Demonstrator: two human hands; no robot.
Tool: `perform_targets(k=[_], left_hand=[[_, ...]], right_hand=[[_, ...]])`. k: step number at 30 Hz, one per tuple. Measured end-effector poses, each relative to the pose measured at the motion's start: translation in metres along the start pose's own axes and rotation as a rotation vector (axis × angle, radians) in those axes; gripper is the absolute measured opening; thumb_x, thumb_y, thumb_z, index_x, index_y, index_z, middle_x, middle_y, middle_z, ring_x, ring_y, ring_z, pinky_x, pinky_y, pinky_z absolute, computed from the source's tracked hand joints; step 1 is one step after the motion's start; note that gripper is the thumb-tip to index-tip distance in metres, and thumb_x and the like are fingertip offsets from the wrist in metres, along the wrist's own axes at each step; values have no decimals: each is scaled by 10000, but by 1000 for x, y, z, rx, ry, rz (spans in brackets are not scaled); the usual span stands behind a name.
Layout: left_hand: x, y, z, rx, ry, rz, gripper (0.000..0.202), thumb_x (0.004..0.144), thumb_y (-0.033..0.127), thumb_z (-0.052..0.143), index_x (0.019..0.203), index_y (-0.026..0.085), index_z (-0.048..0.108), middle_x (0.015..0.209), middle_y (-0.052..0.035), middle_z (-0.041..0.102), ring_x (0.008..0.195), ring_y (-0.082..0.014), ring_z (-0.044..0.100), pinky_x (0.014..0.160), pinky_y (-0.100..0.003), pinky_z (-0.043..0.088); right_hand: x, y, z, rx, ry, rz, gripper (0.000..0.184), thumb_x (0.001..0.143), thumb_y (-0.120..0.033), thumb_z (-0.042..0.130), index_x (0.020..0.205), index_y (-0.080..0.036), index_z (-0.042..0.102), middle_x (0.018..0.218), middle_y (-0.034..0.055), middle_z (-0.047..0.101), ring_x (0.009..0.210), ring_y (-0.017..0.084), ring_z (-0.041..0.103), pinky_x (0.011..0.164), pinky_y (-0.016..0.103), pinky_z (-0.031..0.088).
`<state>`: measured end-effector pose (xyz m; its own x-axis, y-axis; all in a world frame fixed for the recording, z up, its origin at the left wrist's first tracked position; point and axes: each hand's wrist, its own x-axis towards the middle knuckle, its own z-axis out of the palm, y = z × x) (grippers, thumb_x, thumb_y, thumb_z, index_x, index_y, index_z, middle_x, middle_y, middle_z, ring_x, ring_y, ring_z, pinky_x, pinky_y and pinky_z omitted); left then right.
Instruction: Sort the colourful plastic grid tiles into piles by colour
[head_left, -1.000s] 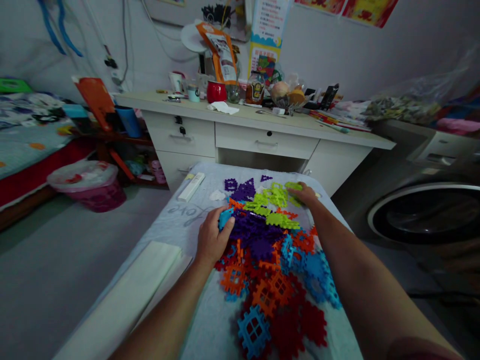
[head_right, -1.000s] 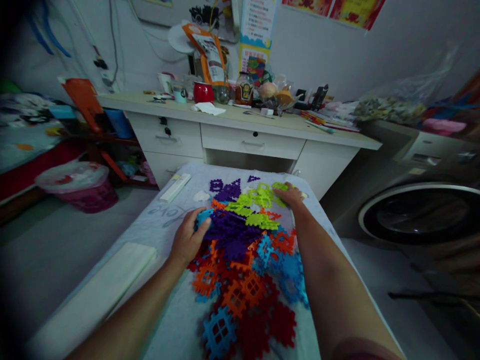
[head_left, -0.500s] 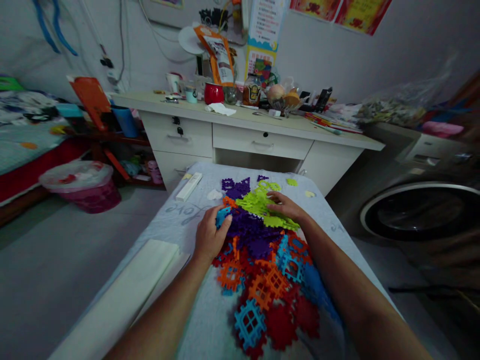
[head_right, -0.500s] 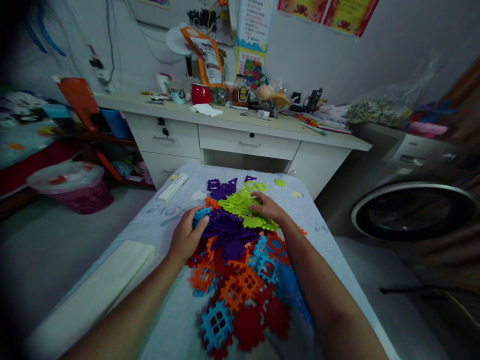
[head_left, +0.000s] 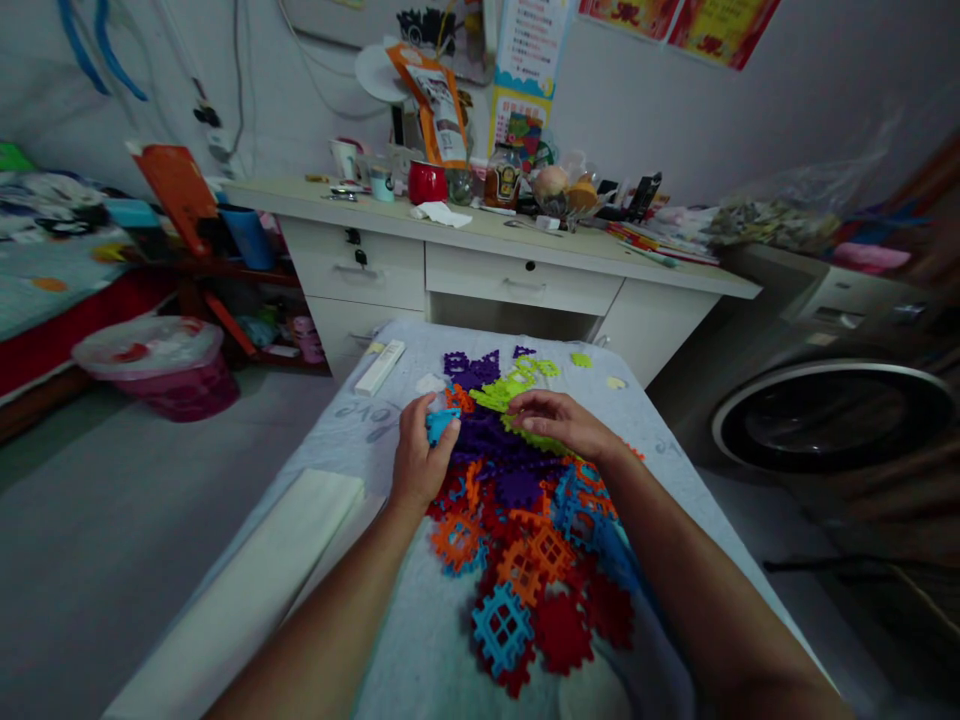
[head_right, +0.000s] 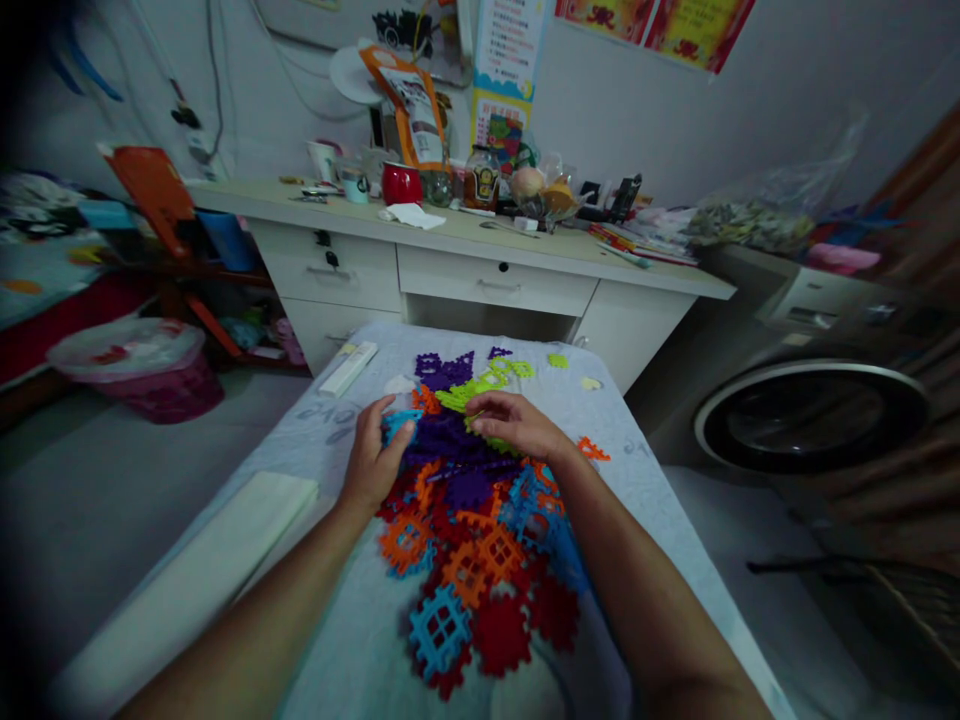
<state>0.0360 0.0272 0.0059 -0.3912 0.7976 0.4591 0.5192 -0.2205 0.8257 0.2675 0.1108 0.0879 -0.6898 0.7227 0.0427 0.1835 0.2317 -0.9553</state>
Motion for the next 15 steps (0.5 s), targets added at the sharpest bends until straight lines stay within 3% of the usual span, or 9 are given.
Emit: perform_targets(k=[4, 6, 9, 15], left_hand=[[-1, -1, 0, 0, 41, -3, 531, 884, 433, 547, 1348, 209, 417, 1372, -138, 407, 1308, -278, 419, 1086, -460, 380], [-1, 0, 0, 19, 3, 10, 536, 888, 437, 539, 1354, 208, 408, 1362, -139, 419, 1308, -278, 419, 1092, -474, 371], [-3, 4, 0, 55, -102, 51, 559, 886, 460, 537, 1366, 209, 400, 1340, -137, 454, 1293, -276, 440, 1098, -489, 363], [-13, 18, 2, 75, -291, 148, 776, 828, 527, 604, 1455, 192, 291, 1425, -168, 390, 1370, -307, 362, 1116, -509, 337]], right_hand=[[-21, 23, -21, -399, 530, 127, 472, 782, -557, 624, 1128, -236, 644, 1219, 94, 635, 1164, 292, 560, 991, 466, 440], [-35, 39, -32, -605, 648, 275, 618, 753, -599, 636, 1239, -218, 600, 1309, 139, 585, 1235, 341, 511, 1035, 508, 394], [-53, 55, -32, -691, 565, 444, 768, 763, -642, 619, 1353, -160, 519, 1343, 205, 558, 1238, 375, 517, 1060, 520, 362], [-59, 45, 5, -509, 429, 366, 840, 777, -709, 575, 1451, -241, 398, 1321, 135, 587, 1197, 325, 563, 1038, 487, 399]])
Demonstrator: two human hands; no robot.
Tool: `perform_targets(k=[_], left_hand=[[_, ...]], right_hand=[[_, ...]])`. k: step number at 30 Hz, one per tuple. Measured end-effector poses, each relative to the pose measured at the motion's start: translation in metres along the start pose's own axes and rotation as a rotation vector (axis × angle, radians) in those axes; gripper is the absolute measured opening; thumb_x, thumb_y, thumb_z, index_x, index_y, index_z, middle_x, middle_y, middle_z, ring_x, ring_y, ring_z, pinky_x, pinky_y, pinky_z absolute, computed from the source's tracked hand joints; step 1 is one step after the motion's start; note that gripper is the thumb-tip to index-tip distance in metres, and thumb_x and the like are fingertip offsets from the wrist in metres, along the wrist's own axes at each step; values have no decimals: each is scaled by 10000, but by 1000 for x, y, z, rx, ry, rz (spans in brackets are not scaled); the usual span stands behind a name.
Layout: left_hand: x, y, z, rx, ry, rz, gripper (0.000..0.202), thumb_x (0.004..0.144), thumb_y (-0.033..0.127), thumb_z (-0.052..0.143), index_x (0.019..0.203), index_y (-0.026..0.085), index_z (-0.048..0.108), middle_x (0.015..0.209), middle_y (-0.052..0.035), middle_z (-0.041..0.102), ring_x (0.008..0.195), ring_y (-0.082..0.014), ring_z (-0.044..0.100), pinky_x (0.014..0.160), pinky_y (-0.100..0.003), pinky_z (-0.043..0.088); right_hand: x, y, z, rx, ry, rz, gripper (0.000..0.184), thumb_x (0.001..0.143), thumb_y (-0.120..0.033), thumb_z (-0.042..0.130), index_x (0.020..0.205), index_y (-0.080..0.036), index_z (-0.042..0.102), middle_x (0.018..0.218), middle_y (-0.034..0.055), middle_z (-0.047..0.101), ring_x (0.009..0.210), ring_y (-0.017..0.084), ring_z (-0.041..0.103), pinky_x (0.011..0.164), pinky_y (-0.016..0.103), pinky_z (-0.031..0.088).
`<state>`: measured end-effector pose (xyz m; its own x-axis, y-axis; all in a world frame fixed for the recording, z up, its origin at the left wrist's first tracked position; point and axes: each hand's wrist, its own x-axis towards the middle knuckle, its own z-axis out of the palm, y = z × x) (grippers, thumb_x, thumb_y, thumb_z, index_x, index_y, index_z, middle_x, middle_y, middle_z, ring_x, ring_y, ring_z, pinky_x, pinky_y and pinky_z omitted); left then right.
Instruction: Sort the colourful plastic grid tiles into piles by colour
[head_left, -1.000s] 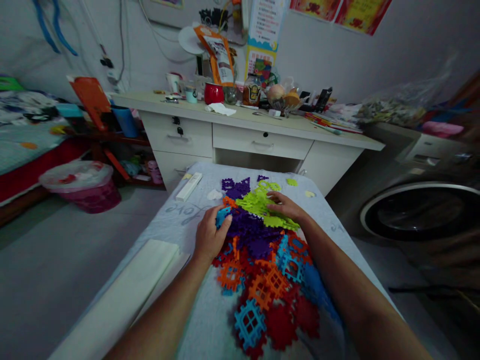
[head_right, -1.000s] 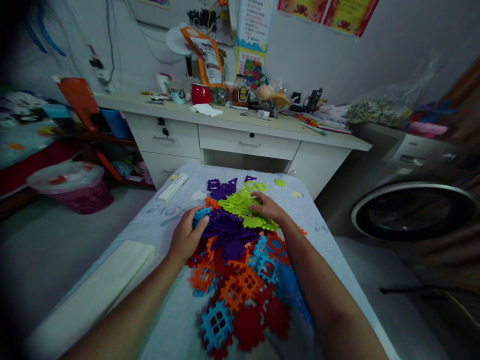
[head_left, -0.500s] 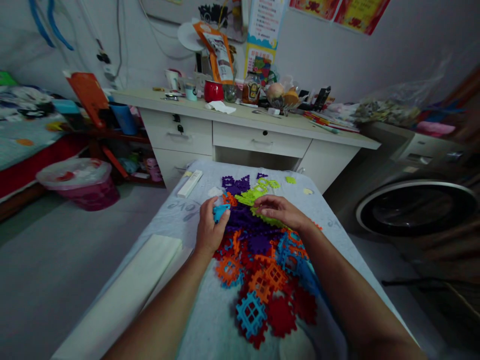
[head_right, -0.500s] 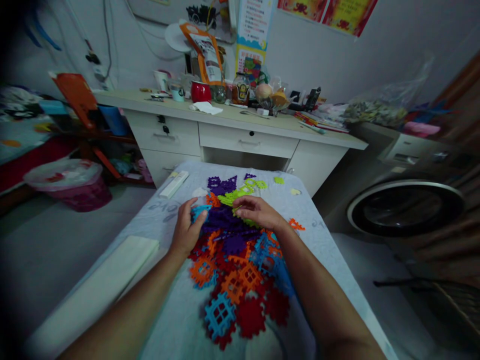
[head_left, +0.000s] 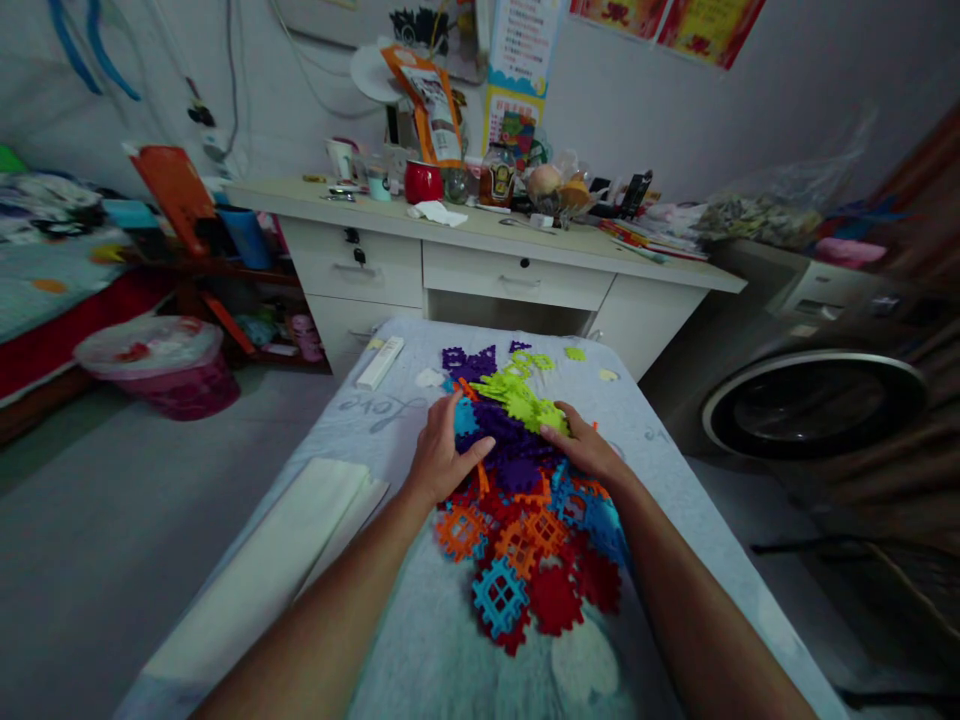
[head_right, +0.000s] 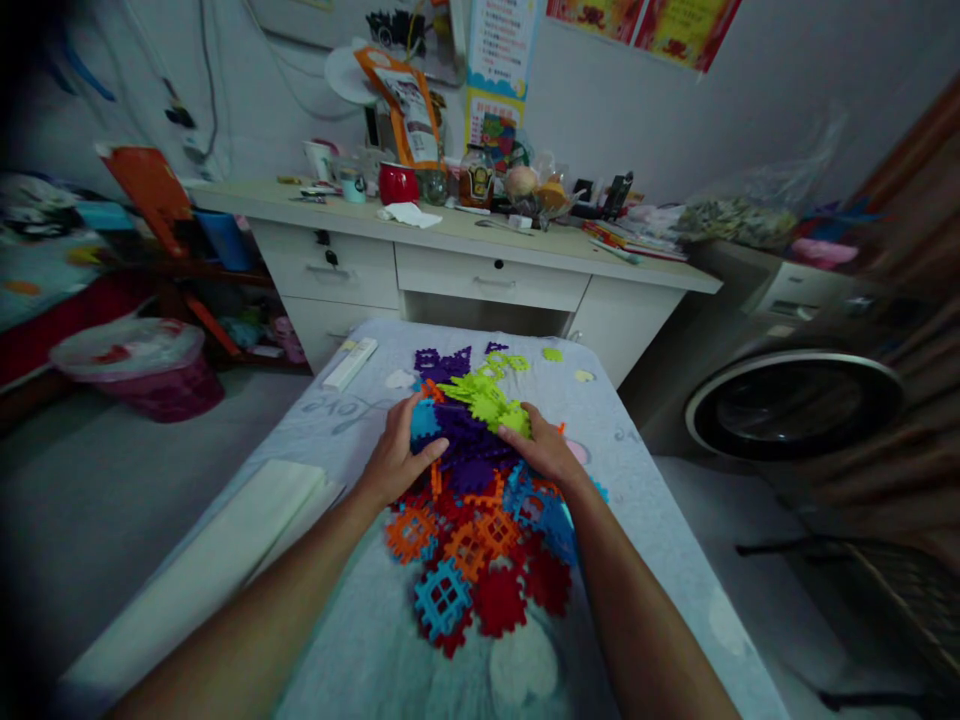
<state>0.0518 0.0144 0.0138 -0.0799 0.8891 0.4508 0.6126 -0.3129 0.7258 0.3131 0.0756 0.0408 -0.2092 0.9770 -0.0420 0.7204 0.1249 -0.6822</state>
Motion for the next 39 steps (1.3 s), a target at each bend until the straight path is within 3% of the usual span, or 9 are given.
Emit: perform_targets(k=[8, 15, 20, 24, 27, 30, 33, 37, 39], left_hand=[[-5, 11, 6, -99, -97, 100, 1033, 730, 519, 729, 1514, 227, 123, 1506, -175, 248, 1434, -335, 259, 1165, -529, 256], [-6, 18, 9, -201, -79, 111, 1060, 703, 432, 768, 1513, 215, 120, 1517, -181, 274, 1418, -332, 308, 1150, -512, 301], [-8, 23, 5, -264, 46, 62, 956, 752, 377, 719, 1506, 207, 156, 1521, -175, 314, 1378, -312, 387, 1109, -458, 379], [-5, 20, 1, -282, 218, -34, 848, 810, 380, 662, 1496, 208, 194, 1515, -162, 336, 1358, -294, 416, 1103, -443, 388], [0, 11, -1, -283, 316, -137, 785, 850, 391, 620, 1488, 205, 203, 1469, -157, 400, 1332, -277, 448, 1114, -452, 373], [5, 0, 0, -245, 406, -243, 712, 881, 387, 572, 1473, 202, 224, 1444, -161, 413, 1338, -270, 438, 1132, -456, 348], [6, -8, 3, -119, 456, -263, 719, 858, 370, 591, 1463, 203, 239, 1476, -176, 327, 1419, -302, 308, 1169, -490, 267], [5, -10, 8, 19, 416, -240, 790, 803, 366, 653, 1463, 222, 243, 1517, -185, 207, 1460, -366, 181, 1159, -573, 221], [4, -9, 9, 63, 392, -232, 750, 801, 380, 653, 1442, 224, 296, 1526, -181, 183, 1461, -377, 166, 1160, -585, 203]], right_hand=[[-6, -22, 12, 208, -68, -154, 861, 698, -624, 719, 1421, -262, 422, 1454, 89, 469, 1339, 292, 430, 1130, 449, 306], [-14, -36, 8, 377, -108, -370, 874, 714, -542, 755, 1457, -277, 378, 1479, 69, 438, 1367, 283, 389, 1158, 451, 265], [-22, -49, 4, 360, -181, -466, 870, 719, -509, 770, 1466, -287, 383, 1496, 60, 426, 1406, 284, 345, 1176, 444, 245], [-29, -61, 1, 438, -291, -530, 775, 732, -467, 774, 1415, -303, 444, 1401, 62, 536, 1333, 266, 455, 1139, 435, 321], [-24, -63, -2, 562, -257, -467, 591, 776, -469, 726, 1302, -274, 543, 1256, 77, 637, 1190, 247, 577, 1056, 431, 419], [-1, -52, -3, 564, -10, -318, 454, 779, -518, 677, 1129, -232, 629, 1083, 77, 692, 1022, 233, 644, 969, 416, 482], [37, -33, -2, 379, 178, -191, 458, 752, -557, 647, 1028, -192, 655, 1018, 91, 694, 974, 244, 644, 930, 423, 495], [84, -15, 7, 162, 133, 50, 642, 720, -581, 673, 1225, -196, 580, 1227, 136, 632, 1131, 290, 603, 953, 450, 476], [97, -15, 14, 77, 60, 22, 736, 691, -601, 709, 1292, -211, 541, 1266, 141, 618, 1182, 315, 580, 990, 474, 450]])
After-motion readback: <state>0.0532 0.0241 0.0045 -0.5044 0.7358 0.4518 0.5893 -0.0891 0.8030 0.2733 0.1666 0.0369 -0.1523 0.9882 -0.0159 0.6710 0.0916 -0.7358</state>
